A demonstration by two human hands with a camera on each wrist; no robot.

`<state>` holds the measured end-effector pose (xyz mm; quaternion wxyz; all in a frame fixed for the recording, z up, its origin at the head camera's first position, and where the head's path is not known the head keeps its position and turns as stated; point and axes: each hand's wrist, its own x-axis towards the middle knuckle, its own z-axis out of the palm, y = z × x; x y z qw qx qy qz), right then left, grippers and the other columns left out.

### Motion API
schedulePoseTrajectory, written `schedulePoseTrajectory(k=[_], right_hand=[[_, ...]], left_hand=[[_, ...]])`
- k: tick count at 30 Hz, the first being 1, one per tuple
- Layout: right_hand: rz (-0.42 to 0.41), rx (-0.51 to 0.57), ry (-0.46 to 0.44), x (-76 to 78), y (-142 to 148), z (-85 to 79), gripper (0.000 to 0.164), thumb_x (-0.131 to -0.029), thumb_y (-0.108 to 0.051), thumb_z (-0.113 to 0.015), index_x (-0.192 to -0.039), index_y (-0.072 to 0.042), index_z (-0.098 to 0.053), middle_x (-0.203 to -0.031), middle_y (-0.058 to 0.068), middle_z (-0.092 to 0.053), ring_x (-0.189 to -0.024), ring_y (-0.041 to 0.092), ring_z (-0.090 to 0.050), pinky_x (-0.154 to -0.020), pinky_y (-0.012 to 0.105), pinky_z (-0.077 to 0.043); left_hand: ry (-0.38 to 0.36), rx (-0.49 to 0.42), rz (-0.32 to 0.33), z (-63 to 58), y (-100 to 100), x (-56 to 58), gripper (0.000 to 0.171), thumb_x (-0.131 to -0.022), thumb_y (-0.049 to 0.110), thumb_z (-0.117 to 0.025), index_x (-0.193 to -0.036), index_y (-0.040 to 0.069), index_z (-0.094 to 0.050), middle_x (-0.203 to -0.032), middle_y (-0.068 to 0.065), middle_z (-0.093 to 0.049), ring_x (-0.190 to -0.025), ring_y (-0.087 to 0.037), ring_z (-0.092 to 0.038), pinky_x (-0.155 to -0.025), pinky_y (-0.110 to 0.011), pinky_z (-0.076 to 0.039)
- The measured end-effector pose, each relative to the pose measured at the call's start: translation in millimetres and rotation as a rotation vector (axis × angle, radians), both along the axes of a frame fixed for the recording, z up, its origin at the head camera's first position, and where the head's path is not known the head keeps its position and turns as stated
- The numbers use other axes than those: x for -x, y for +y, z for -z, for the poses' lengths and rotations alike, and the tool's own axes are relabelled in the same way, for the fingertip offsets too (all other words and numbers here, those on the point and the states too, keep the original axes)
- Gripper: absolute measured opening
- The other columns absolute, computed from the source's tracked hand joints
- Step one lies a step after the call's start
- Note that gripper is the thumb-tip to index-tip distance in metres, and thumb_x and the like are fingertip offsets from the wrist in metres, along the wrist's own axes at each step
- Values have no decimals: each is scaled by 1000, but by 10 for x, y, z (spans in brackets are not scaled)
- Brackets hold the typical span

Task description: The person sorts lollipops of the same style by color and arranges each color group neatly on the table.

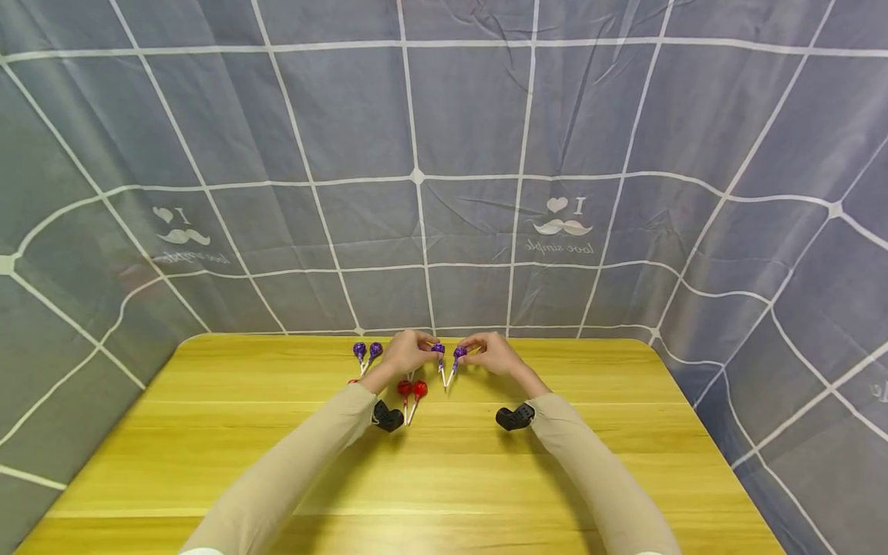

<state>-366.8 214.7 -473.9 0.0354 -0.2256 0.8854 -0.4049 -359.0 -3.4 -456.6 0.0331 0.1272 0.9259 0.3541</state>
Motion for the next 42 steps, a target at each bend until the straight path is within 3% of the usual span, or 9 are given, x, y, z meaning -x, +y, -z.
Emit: schedulePoseTrajectory(k=[7, 12, 21, 25, 33, 42], right_hand=[[0, 1, -18, 49, 0, 34, 32, -83, -11, -74, -110, 4, -68, -101, 22, -71, -74, 15, -66, -59, 20, -47], [-15, -2, -17, 78, 9, 29, 30, -84, -8, -72, -110, 5, -67, -102, 22, -71, -80, 21, -68, -64, 22, -50], [7, -11, -28, 151, 16, 130, 30, -85, -6, -72, -111, 7, -67, -105, 22, -71, -91, 29, -69, -78, 31, -55], [-4, 12, -40, 164, -21, 179, 29, -85, -6, -71, -110, 7, -67, -105, 22, -71, -93, 31, -69, -79, 31, -55], [-6, 2, -37, 137, -23, 217, 29, -85, -5, -71, -110, 9, -66, -104, 24, -70, -94, 33, -69, -80, 31, -55], [-10, -11, -13, 113, -42, 214, 30, -85, -8, -72, -110, 7, -67, -102, 21, -71, -93, 31, -68, -83, 37, -54]], left_hand=[[8, 54, 9, 60, 90, 79, 30, -83, 28, -75, -110, 16, -73, -98, -3, -75, -82, -15, -67, -55, -20, -41], [15, 65, 10, 76, 121, 109, 29, -83, 27, -75, -110, 15, -74, -98, -4, -75, -82, -15, -67, -55, -20, -41], [32, 140, 9, 72, 208, 87, 28, -83, 27, -76, -108, 15, -74, -93, -2, -75, -77, -13, -65, -54, -21, -39], [36, 160, -16, 91, 210, 78, 28, -83, 27, -75, -108, 15, -74, -98, -1, -75, -82, -15, -68, -55, -22, -42], [43, 226, -45, 138, 248, 65, 29, -83, 31, -76, -108, 17, -74, -107, 2, -74, -92, -18, -69, -73, -35, -52], [28, 246, -80, 137, 301, 46, 28, -83, 30, -76, -108, 17, -74, -109, 0, -73, -92, -21, -68, -69, -33, -53]])
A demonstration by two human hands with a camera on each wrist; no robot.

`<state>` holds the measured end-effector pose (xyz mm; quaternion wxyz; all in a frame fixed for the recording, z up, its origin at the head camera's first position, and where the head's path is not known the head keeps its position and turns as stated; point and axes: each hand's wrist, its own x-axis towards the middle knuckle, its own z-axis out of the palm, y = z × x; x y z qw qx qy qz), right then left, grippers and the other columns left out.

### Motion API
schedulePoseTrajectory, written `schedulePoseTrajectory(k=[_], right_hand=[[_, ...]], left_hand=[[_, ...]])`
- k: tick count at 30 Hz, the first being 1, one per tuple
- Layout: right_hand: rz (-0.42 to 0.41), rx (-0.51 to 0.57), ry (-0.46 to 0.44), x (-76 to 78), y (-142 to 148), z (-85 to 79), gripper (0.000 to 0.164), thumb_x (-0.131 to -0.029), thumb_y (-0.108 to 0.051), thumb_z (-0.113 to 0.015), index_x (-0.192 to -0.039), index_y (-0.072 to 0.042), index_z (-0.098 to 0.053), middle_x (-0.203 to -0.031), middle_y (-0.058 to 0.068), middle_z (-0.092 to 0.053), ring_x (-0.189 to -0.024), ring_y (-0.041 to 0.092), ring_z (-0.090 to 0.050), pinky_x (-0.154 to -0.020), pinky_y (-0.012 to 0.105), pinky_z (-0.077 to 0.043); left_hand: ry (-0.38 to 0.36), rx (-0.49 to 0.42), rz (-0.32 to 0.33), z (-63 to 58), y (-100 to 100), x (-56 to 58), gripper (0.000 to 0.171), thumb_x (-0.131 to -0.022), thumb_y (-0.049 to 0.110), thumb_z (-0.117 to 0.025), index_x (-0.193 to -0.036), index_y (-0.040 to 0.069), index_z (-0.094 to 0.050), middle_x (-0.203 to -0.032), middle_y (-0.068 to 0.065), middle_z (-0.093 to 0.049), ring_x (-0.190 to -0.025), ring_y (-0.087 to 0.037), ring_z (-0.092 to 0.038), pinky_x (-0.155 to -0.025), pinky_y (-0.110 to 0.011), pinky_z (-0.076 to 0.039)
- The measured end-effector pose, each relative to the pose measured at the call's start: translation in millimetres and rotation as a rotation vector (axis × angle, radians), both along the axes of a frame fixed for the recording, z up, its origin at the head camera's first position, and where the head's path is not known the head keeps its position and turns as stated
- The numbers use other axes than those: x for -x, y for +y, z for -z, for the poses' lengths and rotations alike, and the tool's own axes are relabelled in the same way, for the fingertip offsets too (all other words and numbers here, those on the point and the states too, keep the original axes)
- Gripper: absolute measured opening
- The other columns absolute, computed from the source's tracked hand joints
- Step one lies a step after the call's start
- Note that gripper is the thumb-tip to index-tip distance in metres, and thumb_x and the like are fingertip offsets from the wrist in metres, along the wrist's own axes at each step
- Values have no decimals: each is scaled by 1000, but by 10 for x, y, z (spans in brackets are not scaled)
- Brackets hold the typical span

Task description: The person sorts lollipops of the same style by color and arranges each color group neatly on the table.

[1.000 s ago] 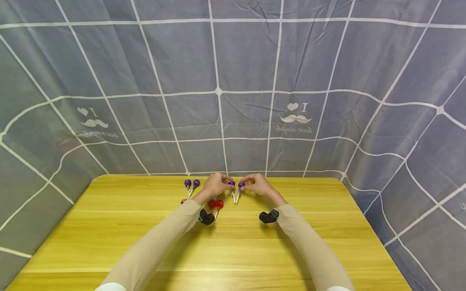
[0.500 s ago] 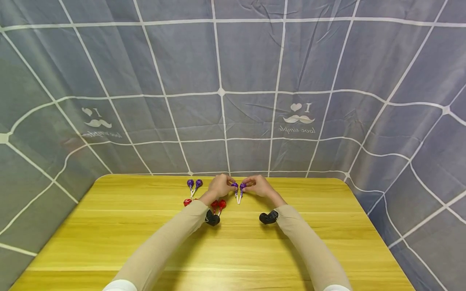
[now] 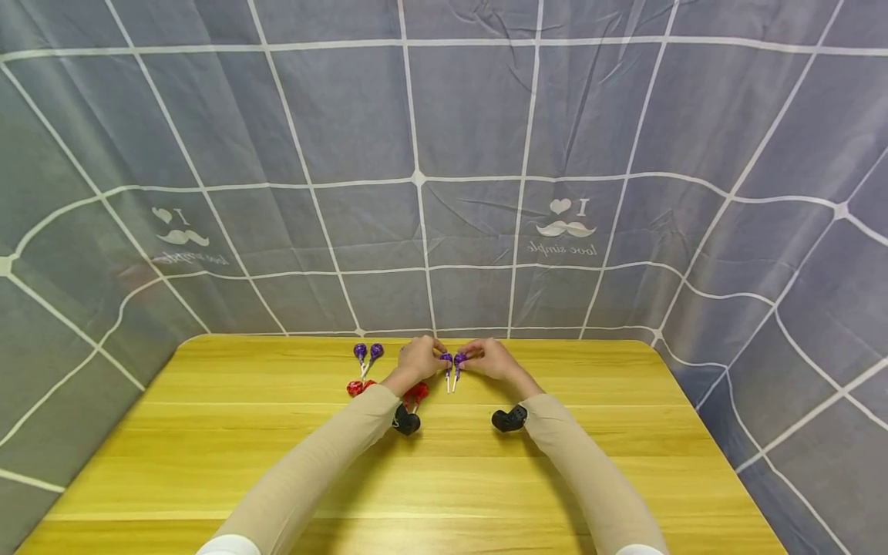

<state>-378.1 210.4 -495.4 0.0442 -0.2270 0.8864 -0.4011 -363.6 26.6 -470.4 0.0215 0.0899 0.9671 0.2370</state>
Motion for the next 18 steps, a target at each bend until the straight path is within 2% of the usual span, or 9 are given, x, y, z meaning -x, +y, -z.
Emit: schedulePoseTrajectory(k=[13, 18], right_hand=[[31, -23, 17, -31, -23, -6, 28, -85, -8, -71, -109, 5, -68, -101, 19, -72, -95, 30, -67, -85, 40, -53], [59, -38, 25, -36, -13, 3, 28, -86, -9, -71, -110, 4, -68, -101, 18, -72, -94, 28, -67, -84, 38, -52]], left_hand=[[-16, -113, -93, 1, 37, -37, 25, -82, 25, -77, -101, 9, -75, -104, -5, -74, -95, -23, -68, -75, -36, -54], [-14, -131, -98, 12, 53, -35, 24, -82, 23, -77, -102, 10, -75, -104, -5, -74, -94, -23, -68, -74, -35, -54]])
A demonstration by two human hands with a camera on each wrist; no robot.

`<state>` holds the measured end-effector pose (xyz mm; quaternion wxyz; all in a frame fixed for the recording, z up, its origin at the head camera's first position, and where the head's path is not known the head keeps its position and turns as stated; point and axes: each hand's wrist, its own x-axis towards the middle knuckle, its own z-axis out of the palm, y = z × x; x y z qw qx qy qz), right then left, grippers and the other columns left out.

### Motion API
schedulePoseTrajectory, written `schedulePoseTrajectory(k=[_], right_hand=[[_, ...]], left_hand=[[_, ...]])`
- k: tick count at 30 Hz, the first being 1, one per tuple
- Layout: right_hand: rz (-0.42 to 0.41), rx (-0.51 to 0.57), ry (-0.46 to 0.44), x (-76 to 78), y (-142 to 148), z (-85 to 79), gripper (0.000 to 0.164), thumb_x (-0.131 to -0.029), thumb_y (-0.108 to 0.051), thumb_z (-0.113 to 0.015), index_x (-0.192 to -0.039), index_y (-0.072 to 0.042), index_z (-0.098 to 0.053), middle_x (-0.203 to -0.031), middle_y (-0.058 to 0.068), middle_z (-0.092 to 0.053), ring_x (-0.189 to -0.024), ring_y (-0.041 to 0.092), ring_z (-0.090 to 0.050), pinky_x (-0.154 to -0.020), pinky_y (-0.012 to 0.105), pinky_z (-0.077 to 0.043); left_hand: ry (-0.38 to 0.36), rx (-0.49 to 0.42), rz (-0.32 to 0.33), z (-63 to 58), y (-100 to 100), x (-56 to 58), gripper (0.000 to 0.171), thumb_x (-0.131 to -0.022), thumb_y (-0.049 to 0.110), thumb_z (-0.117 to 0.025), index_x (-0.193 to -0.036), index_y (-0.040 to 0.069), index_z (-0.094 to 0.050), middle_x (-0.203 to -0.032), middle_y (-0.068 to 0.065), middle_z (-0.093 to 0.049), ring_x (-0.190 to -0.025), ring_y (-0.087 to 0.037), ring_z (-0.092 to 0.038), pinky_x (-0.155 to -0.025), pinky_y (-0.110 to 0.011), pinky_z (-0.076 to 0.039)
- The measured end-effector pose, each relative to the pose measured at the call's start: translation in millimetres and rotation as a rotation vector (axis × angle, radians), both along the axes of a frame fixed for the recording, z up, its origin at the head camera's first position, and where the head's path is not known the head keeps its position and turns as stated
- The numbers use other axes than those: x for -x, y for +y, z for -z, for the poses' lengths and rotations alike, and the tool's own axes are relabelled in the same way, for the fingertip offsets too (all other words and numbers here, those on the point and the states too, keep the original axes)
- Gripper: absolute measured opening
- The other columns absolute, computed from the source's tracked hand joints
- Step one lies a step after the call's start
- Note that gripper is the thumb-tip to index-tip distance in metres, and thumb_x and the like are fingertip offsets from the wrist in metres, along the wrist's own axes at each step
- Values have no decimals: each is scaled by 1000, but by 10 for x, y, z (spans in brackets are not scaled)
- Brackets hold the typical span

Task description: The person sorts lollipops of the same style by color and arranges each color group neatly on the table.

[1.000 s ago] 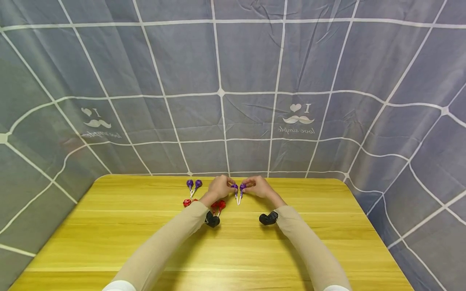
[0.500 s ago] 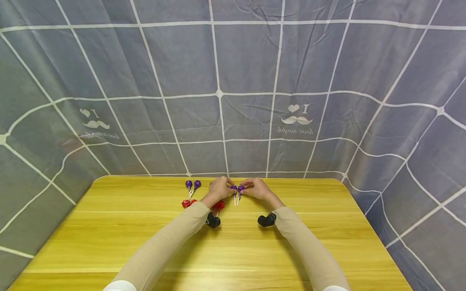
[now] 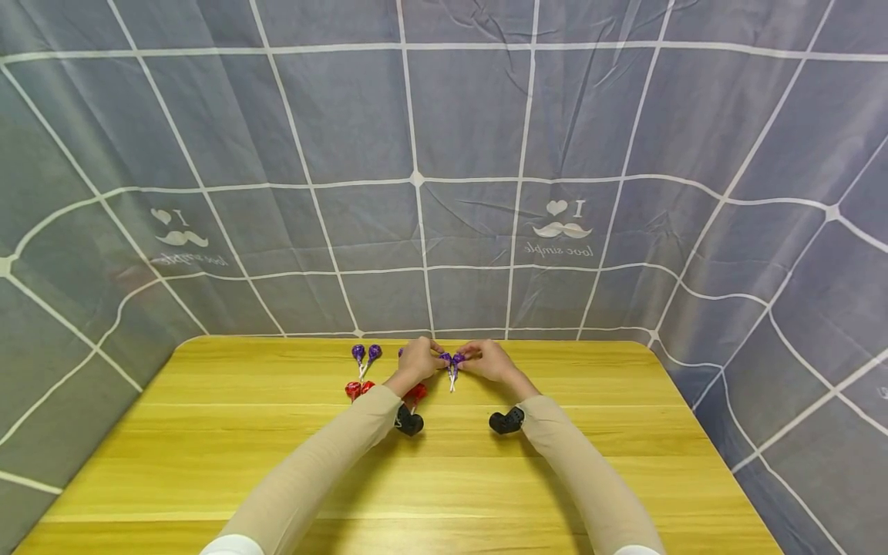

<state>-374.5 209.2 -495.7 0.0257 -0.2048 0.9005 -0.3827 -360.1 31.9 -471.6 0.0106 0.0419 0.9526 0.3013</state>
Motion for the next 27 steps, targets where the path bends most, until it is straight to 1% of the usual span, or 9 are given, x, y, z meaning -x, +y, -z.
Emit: schedulePoseTrajectory(k=[6, 12, 15, 21, 24, 27], right_hand=[[5, 18, -1, -4, -5, 7, 27, -85, -8, -71, -110, 5, -68, -100, 19, -72, -93, 29, -67, -84, 38, -51], [0, 30, -8, -6, 3, 10, 29, -86, -8, -70, -111, 5, -67, -101, 20, -71, -94, 30, -67, -86, 41, -52], [-2, 32, -8, -1, 10, 14, 29, -86, -8, -70, -111, 5, -67, -101, 20, -71, -94, 30, -67, -86, 41, -52], [-2, 41, -11, 4, 12, 16, 28, -86, -8, -70, -111, 5, -67, -100, 20, -72, -93, 29, -67, -85, 39, -52], [0, 48, -16, 3, 11, 10, 28, -86, -8, -70, -111, 4, -67, -100, 19, -72, -94, 29, -67, -86, 39, -51], [-4, 53, -19, 3, 18, 3, 28, -87, -8, -70, -112, 4, -66, -101, 19, -71, -94, 30, -66, -86, 41, -51]], left_hand=[[-8, -6, 8, -1, -26, 4, 24, -81, 21, -77, -103, 9, -75, -106, -6, -73, -97, -24, -67, -77, -37, -53], [-28, -19, 21, -8, -46, 9, 25, -83, 20, -76, -104, 8, -74, -108, -7, -72, -98, -25, -67, -79, -37, -53], [-23, -13, 25, -5, -48, 13, 25, -82, 20, -76, -104, 9, -74, -108, -7, -72, -96, -24, -67, -77, -36, -52], [-12, 3, 27, -26, -54, -7, 26, -83, 22, -76, -106, 10, -74, -108, -7, -72, -84, -21, -65, -70, -33, -51], [-3, 8, 29, -24, -47, -4, 27, -83, 23, -76, -106, 10, -73, -108, -7, -72, -84, -20, -65, -69, -32, -50], [4, 5, 29, -18, -43, 2, 27, -83, 24, -76, -106, 10, -73, -109, -7, -72, -85, -21, -66, -70, -33, -50]])
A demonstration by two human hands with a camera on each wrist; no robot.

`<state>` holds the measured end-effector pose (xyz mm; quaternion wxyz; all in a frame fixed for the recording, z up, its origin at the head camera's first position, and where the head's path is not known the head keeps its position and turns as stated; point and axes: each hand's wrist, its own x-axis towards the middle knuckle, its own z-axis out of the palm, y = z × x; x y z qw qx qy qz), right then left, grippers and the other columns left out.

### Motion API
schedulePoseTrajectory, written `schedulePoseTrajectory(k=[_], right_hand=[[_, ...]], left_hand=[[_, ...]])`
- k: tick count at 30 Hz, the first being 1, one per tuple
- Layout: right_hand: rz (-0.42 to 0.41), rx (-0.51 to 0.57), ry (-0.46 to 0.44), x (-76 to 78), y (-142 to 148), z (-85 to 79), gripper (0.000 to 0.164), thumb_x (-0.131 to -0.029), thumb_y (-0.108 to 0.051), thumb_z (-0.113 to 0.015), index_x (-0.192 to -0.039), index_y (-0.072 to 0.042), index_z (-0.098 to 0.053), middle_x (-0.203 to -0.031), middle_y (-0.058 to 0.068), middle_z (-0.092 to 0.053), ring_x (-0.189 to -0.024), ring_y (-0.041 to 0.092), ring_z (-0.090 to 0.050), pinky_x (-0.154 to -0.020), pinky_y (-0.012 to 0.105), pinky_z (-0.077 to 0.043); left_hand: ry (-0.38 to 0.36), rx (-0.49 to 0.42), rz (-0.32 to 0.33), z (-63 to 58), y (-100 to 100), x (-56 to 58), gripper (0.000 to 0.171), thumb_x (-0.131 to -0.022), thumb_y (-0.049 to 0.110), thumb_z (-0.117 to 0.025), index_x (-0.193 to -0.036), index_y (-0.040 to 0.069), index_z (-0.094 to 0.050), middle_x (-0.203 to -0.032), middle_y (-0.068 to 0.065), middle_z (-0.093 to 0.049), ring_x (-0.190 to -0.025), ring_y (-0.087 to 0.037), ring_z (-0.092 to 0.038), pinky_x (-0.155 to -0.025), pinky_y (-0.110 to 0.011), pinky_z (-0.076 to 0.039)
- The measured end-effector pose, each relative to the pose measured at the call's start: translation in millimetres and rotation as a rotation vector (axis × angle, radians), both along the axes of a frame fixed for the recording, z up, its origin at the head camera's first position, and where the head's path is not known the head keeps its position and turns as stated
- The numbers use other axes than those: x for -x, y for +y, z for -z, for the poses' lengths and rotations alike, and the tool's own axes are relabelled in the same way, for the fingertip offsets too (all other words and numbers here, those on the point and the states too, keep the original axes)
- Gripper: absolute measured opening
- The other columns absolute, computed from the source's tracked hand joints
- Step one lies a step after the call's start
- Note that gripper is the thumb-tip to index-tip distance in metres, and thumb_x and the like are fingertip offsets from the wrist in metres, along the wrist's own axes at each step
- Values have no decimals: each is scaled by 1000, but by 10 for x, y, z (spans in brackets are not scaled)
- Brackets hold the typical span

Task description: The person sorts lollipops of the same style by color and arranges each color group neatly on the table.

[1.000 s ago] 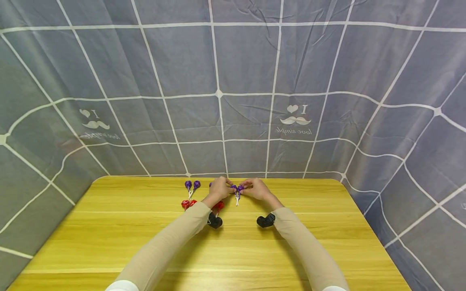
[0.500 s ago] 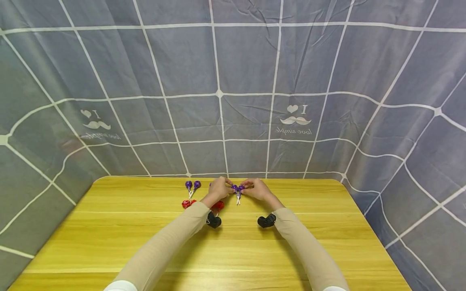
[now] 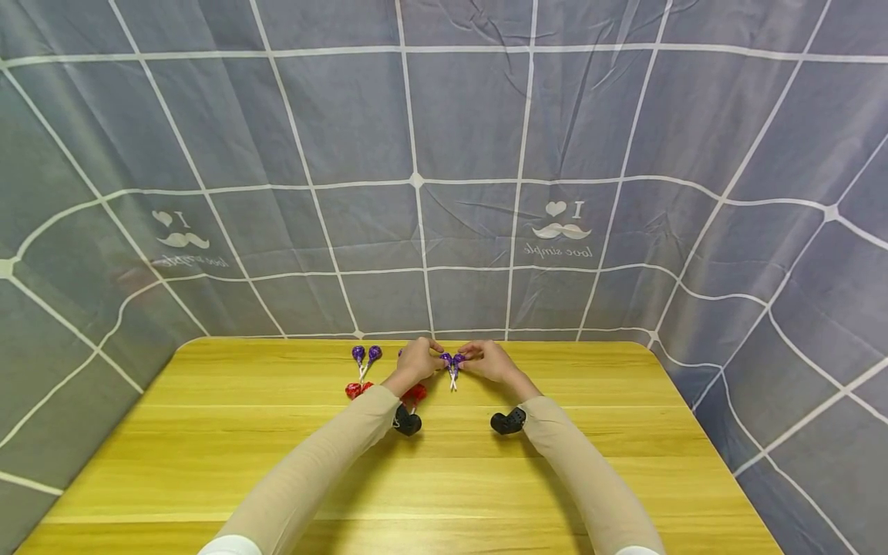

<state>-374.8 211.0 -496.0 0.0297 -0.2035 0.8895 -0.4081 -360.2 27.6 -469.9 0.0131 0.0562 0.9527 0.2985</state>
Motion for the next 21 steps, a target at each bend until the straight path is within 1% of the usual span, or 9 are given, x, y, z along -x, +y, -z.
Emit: schedulePoseTrajectory(k=[3, 5, 8, 11, 13, 15, 17, 19, 21], right_hand=[[9, 5, -1, -6, 8, 1, 28, -87, -9, -69, -112, 4, -66, -102, 19, -71, -94, 28, -66, -86, 39, -52], [28, 7, 20, -16, 18, -5, 26, -89, -10, -67, -111, 3, -67, -102, 19, -71, -91, 27, -66, -83, 37, -52], [91, -2, 91, -54, 34, -53, 22, -93, -15, -62, -109, -1, -68, -100, 16, -71, -85, 23, -65, -77, 33, -52], [164, -26, 195, -118, 52, -143, 21, -96, -21, -59, -105, -7, -72, -99, 10, -73, -82, 20, -63, -73, 31, -50], [204, -42, 276, -166, 78, -205, 21, -96, -23, -59, -103, -9, -73, -98, 7, -74, -81, 19, -62, -72, 31, -49], [240, -56, 341, -221, 118, -266, 21, -96, -24, -60, -102, -11, -74, -96, 6, -74, -81, 19, -62, -72, 33, -48], [256, -53, 394, -280, 179, -322, 22, -96, -23, -59, -103, -9, -74, -94, 8, -74, -83, 22, -62, -73, 36, -49], [268, -58, 430, -339, 257, -367, 23, -97, -23, -57, -105, -8, -74, -95, 9, -74, -88, 25, -62, -74, 40, -49], [270, -70, 451, -401, 356, -403, 25, -99, -22, -55, -108, -8, -73, -100, 11, -73, -96, 28, -61, -78, 45, -50]], left_hand=[[22, -2, -2, -7, -15, -2, 29, -84, 26, -74, -108, 10, -73, -109, -8, -72, -87, -23, -67, -71, -34, -51], [57, -4, -2, -27, -35, 0, 30, -85, 29, -73, -109, 10, -72, -108, -8, -72, -86, -24, -68, -67, -33, -51], [122, -50, 16, -102, -90, 6, 32, -88, 31, -70, -112, 9, -70, -92, -10, -75, -71, -25, -68, -53, -28, -45], [204, -128, 34, -217, -186, -1, 27, -91, 30, -66, -108, 9, -72, -77, -8, -73, -53, -21, -61, -43, -23, -35], [276, -169, 41, -297, -283, -17, 21, -92, 27, -65, -102, 10, -73, -74, -6, -72, -51, -16, -59, -43, -20, -34], [340, -184, 35, -365, -407, -48, 19, -93, 27, -63, -97, 12, -74, -79, -4, -73, -55, -13, -61, -43, -19, -34], [388, -187, 22, -415, -559, -86, 18, -93, 27, -63, -95, 13, -74, -83, -3, -74, -58, -13, -63, -43, -19, -33], [407, -189, 4, -451, -733, -134, 19, -94, 28, -62, -96, 14, -74, -87, -3, -75, -59, -13, -64, -41, -19, -31], [399, -185, -20, -478, -923, -201, 20, -94, 28, -61, -99, 14, -73, -92, -4, -75, -58, -16, -63, -39, -21, -28]])
